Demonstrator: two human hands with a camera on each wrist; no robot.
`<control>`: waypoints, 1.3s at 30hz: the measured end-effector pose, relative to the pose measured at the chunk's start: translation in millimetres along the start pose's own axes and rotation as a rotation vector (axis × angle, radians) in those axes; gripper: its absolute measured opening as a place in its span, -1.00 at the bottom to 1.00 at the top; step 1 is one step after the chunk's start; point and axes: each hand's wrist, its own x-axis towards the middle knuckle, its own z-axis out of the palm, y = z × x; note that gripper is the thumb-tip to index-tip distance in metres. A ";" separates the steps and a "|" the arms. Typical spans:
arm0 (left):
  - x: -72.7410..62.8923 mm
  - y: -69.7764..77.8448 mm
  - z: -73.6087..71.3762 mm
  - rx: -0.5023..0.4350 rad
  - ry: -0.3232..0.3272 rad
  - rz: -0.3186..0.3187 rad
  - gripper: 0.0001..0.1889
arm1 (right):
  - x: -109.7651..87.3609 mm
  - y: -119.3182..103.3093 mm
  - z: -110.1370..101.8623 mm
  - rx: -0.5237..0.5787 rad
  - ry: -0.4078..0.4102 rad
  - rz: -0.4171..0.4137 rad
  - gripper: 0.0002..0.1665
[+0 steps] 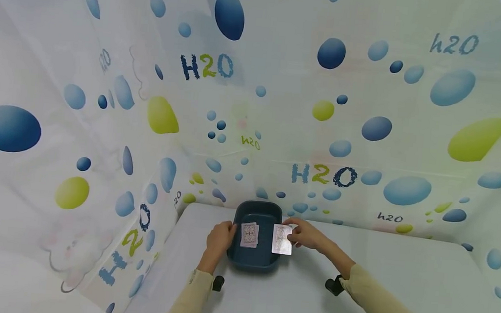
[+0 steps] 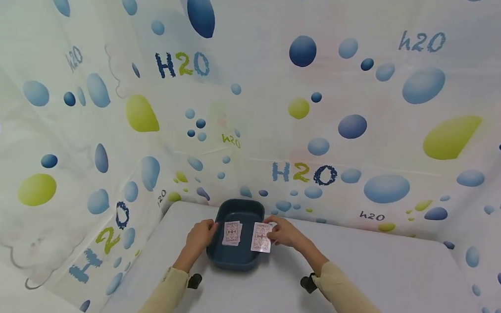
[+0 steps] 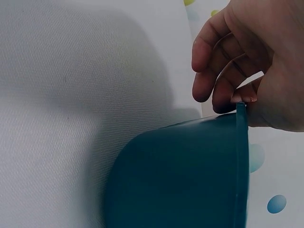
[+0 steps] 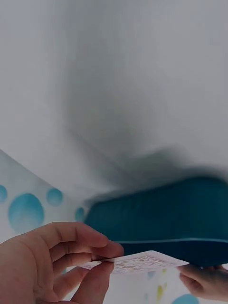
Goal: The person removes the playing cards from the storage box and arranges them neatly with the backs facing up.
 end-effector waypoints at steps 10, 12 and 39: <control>0.1 0.9 -0.7 0.006 -0.013 -0.002 -0.63 | -19.0 38.0 -21.9 0.026 0.026 0.018 -0.52; 0.3 0.7 -1.7 0.006 -0.011 -0.005 -0.63 | -21.7 43.2 -23.9 0.033 0.024 0.015 -0.51; -0.2 1.7 1.7 -0.009 -0.008 -0.003 -0.63 | -20.2 104.0 6.0 -0.351 0.283 -0.066 -0.51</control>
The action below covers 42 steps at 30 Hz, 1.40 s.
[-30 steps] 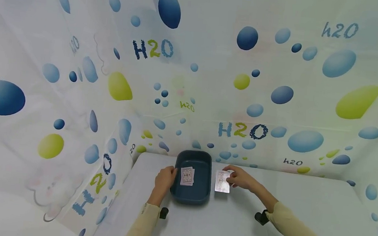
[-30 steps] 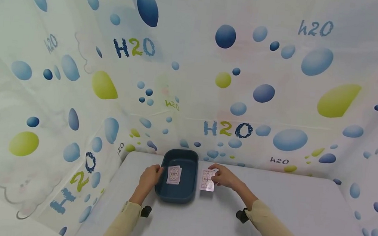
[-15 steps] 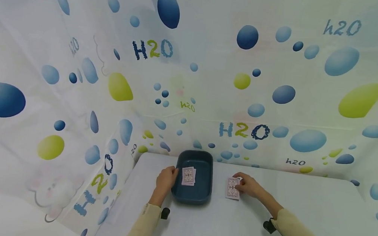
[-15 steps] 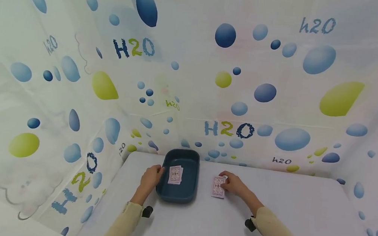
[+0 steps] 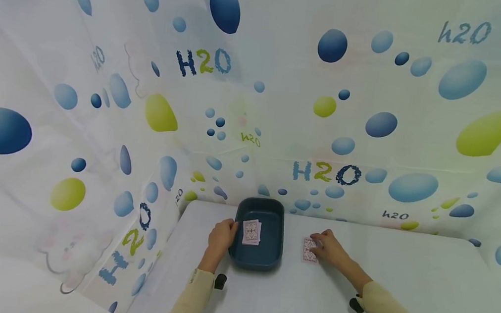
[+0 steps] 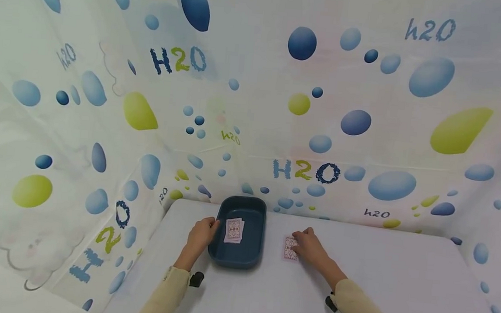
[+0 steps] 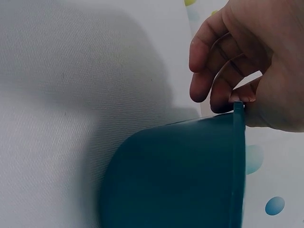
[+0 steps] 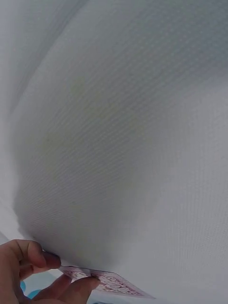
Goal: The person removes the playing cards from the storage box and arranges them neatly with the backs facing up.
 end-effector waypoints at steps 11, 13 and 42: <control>-0.6 -7.7 -1.6 0.013 -0.005 -0.012 -0.64 | -1.1 -2.3 6.9 0.049 0.018 -0.010 -0.55; -1.4 -9.1 -0.4 0.011 -0.016 -0.025 -0.64 | -1.5 -1.8 6.0 0.077 0.017 0.004 -0.55; -1.0 -3.7 3.6 -0.043 0.055 0.018 -0.62 | 77.1 -130.6 15.1 -0.084 -0.044 -0.104 -0.21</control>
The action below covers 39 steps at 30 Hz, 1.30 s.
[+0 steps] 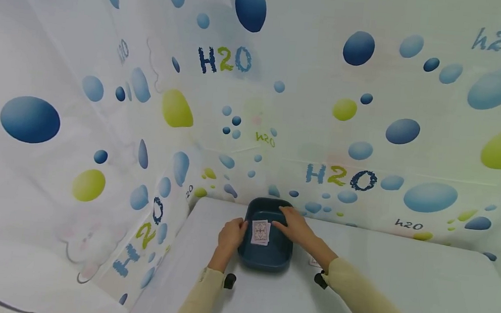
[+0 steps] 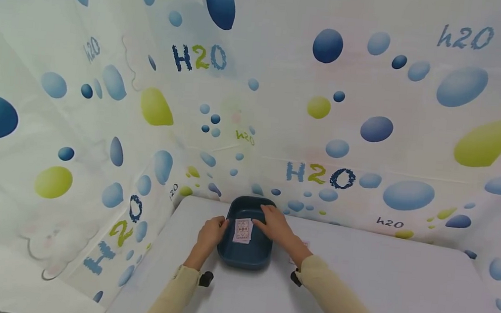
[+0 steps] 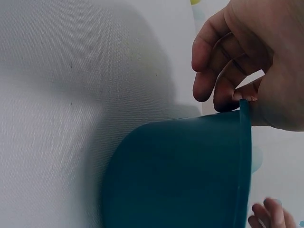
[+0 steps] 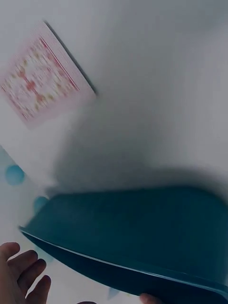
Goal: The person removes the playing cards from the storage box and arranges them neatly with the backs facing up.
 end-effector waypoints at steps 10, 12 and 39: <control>0.0 6.8 4.9 -0.019 0.003 0.030 -0.60 | 21.7 -28.5 18.7 -0.099 -0.182 0.032 -0.31; -1.8 10.4 6.6 -0.027 -0.006 0.030 -0.61 | 24.5 -30.1 21.3 -0.147 -0.237 0.072 -0.30; -3.1 4.7 -1.1 -0.017 0.008 -0.022 -0.63 | 26.8 -23.3 43.6 0.101 -0.181 0.101 -0.24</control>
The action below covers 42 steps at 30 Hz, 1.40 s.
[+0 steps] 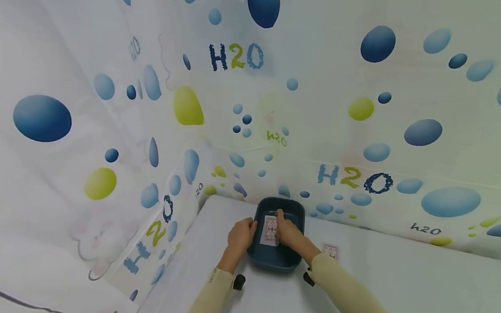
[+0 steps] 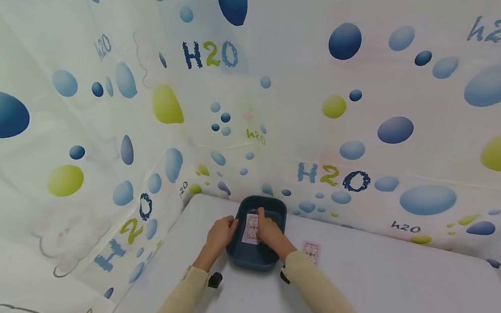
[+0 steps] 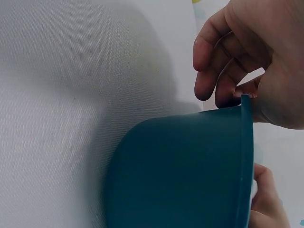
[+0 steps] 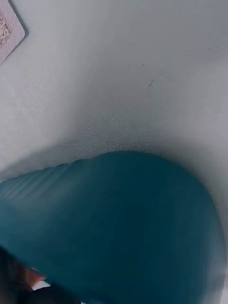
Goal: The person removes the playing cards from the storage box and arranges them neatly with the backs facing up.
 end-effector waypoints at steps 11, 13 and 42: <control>2.8 -1.2 2.6 0.023 -0.012 -0.011 -0.66 | -37.9 18.0 -43.0 0.461 -0.021 -0.085 -0.41; 2.9 -0.9 2.1 0.012 -0.012 -0.013 -0.66 | -48.3 27.6 -52.8 0.512 -0.041 -0.064 -0.38; 2.8 4.5 -2.0 0.028 -0.067 -0.028 -0.66 | -138.0 158.3 -98.4 0.449 -0.005 -0.027 -0.38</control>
